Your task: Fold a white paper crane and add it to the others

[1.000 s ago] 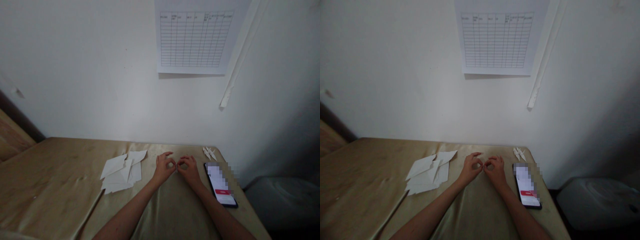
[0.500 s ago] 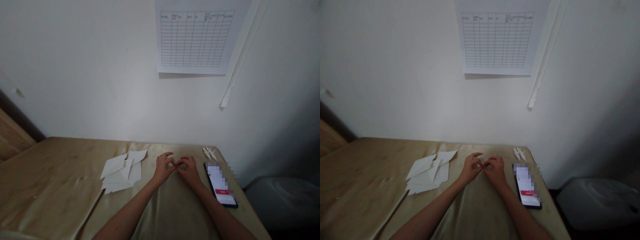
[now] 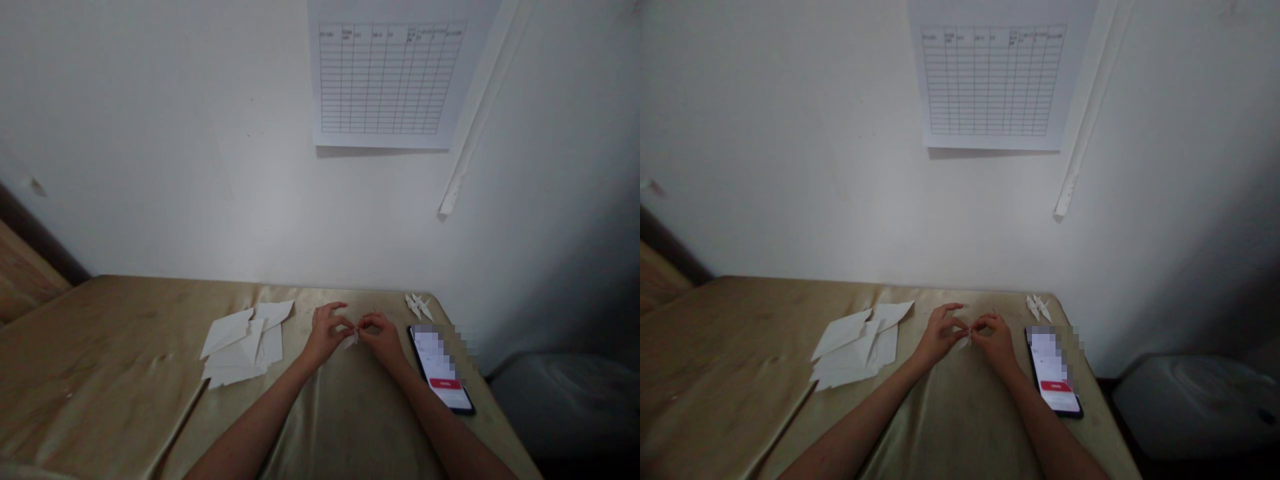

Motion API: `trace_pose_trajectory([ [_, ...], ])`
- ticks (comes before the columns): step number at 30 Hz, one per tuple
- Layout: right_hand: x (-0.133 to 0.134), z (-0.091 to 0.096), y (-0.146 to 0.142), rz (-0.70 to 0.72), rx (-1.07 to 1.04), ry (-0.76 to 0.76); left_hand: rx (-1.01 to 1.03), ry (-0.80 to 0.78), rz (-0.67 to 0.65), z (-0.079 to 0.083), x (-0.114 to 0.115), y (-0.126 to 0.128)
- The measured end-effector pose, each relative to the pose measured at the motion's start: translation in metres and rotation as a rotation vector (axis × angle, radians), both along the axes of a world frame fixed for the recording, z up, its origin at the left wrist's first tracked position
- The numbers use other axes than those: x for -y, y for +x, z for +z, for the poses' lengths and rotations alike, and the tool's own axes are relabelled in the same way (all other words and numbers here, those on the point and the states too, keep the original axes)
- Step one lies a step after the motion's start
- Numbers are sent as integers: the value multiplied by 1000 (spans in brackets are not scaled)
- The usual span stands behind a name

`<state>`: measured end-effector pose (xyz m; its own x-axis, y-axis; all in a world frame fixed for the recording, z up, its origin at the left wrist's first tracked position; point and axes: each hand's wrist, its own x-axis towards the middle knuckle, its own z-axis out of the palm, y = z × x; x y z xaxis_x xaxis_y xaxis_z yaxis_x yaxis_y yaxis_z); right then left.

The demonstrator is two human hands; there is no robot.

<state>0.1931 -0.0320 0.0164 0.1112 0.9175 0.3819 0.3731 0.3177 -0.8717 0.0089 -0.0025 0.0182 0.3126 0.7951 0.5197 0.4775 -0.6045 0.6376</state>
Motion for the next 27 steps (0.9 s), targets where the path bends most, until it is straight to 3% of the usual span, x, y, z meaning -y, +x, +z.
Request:
trace_pose_trajectory([
  [16,-1,-2,3,86,-31,-83,39,-49,-44,-2,-4,-3],
  [27,-1,-2,2,58,-41,-112,32,-38,-81,-2,-6,-5],
])
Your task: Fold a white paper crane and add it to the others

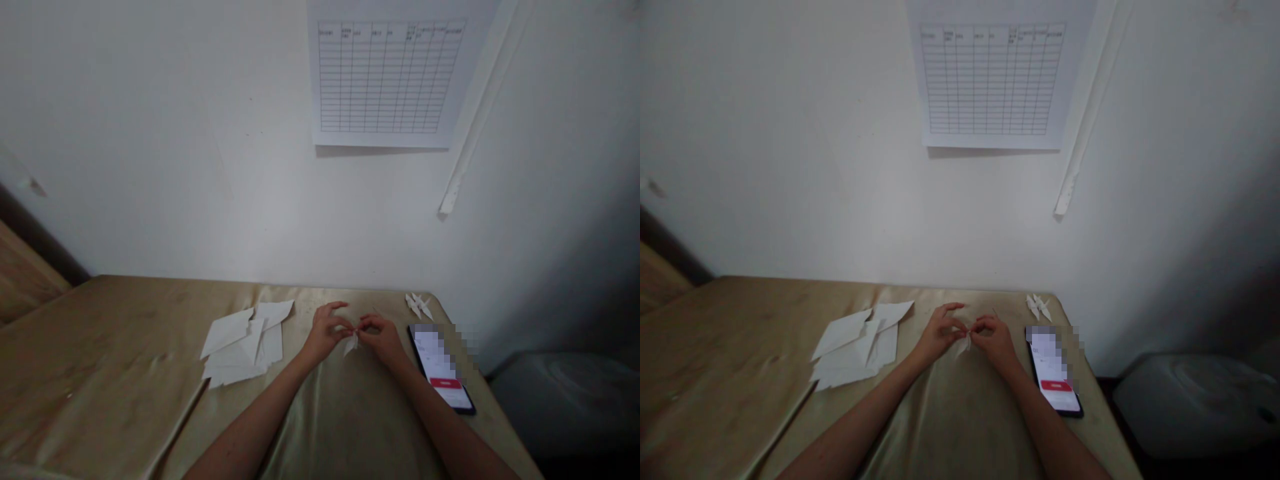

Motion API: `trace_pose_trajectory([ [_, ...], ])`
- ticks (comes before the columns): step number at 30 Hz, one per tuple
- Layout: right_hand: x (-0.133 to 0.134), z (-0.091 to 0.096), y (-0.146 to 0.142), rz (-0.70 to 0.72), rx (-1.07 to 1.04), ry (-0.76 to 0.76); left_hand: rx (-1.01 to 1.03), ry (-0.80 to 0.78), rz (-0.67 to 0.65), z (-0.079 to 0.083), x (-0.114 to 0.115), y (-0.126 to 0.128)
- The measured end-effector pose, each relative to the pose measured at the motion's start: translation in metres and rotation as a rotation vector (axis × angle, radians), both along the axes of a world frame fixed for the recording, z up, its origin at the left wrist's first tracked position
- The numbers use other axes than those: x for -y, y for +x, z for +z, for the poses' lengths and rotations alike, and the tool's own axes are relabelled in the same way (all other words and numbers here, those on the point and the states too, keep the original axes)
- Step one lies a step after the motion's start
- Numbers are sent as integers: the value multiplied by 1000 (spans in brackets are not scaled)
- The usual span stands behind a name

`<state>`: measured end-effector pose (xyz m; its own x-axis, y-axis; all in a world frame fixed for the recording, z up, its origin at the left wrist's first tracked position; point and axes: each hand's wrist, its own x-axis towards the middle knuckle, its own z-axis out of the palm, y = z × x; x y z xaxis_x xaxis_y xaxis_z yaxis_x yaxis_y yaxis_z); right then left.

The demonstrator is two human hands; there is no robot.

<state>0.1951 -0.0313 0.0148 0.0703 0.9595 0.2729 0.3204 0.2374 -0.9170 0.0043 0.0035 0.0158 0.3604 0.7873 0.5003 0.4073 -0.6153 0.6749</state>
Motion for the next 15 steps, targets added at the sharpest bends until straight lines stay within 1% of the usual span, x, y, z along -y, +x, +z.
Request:
trace_pose_trajectory([
  [7,1,2,0,0,0,-2,-2,19,19,0,3,2],
  [12,1,4,1,19,-18,-9,16,-23,31,3,5,3],
  [15,0,5,3,69,-34,-4,68,-57,21,4,4,2],
])
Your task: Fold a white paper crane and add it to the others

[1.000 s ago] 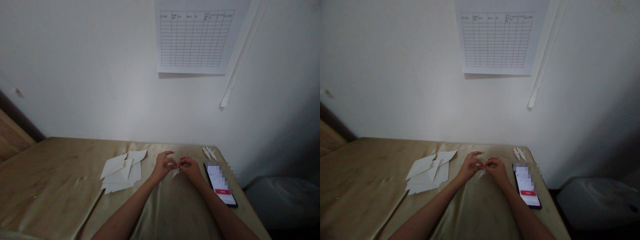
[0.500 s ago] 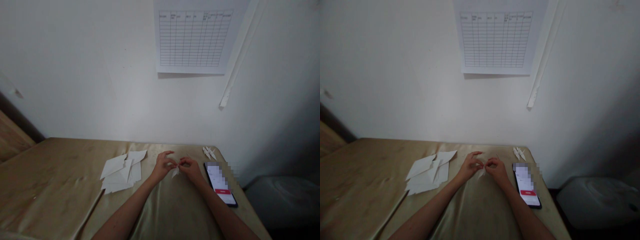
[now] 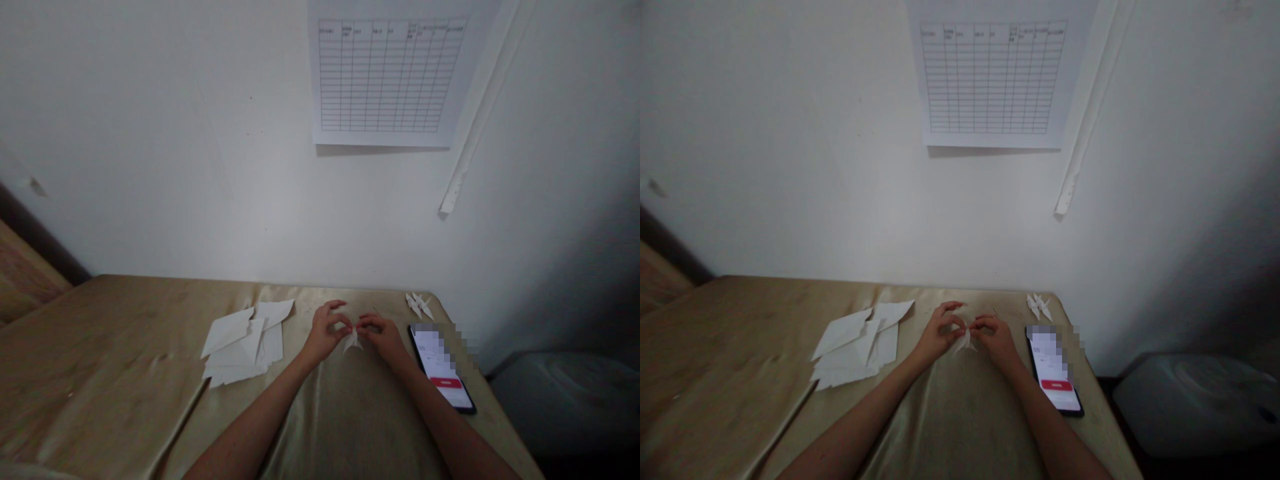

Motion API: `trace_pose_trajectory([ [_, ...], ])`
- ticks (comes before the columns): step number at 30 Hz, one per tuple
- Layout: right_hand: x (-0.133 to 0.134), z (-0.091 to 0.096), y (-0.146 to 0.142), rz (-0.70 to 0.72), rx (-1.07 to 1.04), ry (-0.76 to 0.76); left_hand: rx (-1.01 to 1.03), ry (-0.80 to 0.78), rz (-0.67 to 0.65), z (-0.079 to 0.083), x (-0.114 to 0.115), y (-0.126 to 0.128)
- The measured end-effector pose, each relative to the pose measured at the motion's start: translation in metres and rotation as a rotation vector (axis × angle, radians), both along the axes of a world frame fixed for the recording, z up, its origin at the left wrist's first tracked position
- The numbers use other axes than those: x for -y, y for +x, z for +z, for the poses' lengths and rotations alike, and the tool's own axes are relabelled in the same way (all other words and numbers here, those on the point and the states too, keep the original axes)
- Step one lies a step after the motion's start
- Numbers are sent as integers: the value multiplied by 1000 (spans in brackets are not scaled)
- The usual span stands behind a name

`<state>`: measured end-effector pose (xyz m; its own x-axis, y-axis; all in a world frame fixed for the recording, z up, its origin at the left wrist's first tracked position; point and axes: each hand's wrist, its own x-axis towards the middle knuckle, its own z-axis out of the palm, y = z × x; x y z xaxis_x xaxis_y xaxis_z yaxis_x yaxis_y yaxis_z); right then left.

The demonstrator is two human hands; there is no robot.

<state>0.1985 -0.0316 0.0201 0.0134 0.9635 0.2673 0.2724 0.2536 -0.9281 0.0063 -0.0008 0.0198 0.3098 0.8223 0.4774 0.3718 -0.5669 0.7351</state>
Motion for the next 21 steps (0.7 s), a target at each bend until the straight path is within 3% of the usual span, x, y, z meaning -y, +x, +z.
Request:
trace_pose_trajectory([
  [14,-1,2,1,114,56,174,96,-56,-44,-3,-3,0],
  [21,0,0,-5,77,76,226,69,-54,-30,-1,0,2],
])
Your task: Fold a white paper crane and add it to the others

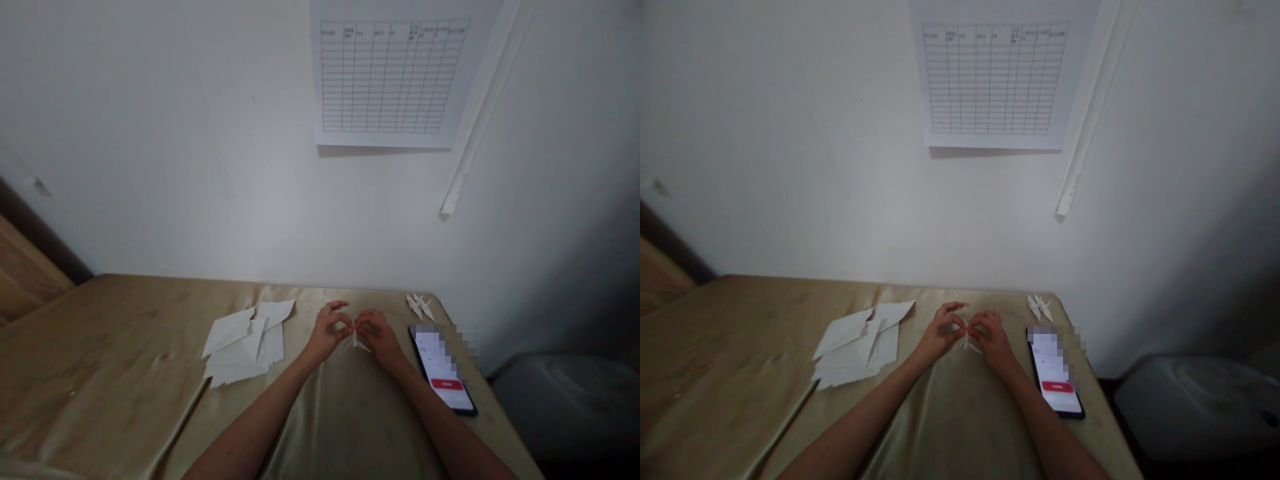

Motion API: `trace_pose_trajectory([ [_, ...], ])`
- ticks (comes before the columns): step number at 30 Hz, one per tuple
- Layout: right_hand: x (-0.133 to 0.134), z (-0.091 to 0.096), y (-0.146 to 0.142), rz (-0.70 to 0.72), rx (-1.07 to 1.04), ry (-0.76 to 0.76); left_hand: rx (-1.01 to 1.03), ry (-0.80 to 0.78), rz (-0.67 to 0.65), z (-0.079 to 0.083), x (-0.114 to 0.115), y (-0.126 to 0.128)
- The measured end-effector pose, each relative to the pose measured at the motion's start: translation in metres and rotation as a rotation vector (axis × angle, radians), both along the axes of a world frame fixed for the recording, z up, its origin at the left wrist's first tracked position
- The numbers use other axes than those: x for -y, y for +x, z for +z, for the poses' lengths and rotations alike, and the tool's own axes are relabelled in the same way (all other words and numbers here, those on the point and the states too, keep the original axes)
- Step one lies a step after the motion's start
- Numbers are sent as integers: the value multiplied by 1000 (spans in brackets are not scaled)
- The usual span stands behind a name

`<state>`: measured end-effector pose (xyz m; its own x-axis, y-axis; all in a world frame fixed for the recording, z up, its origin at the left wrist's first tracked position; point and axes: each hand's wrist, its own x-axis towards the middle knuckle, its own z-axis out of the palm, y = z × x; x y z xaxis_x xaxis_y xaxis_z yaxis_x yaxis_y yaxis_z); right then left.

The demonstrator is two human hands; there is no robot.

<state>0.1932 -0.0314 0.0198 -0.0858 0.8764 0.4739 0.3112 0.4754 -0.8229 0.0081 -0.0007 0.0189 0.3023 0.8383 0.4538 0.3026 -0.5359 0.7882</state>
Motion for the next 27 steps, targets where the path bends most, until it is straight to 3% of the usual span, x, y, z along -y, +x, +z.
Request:
trace_pose_trajectory([
  [13,1,-6,2,-216,193,127,-96,31,106,4,2,1],
  [19,6,-4,-3,-195,279,193,-124,69,146,2,3,2],
  [27,4,-5,-2,-208,123,127,-59,49,147,-2,-1,0],
])
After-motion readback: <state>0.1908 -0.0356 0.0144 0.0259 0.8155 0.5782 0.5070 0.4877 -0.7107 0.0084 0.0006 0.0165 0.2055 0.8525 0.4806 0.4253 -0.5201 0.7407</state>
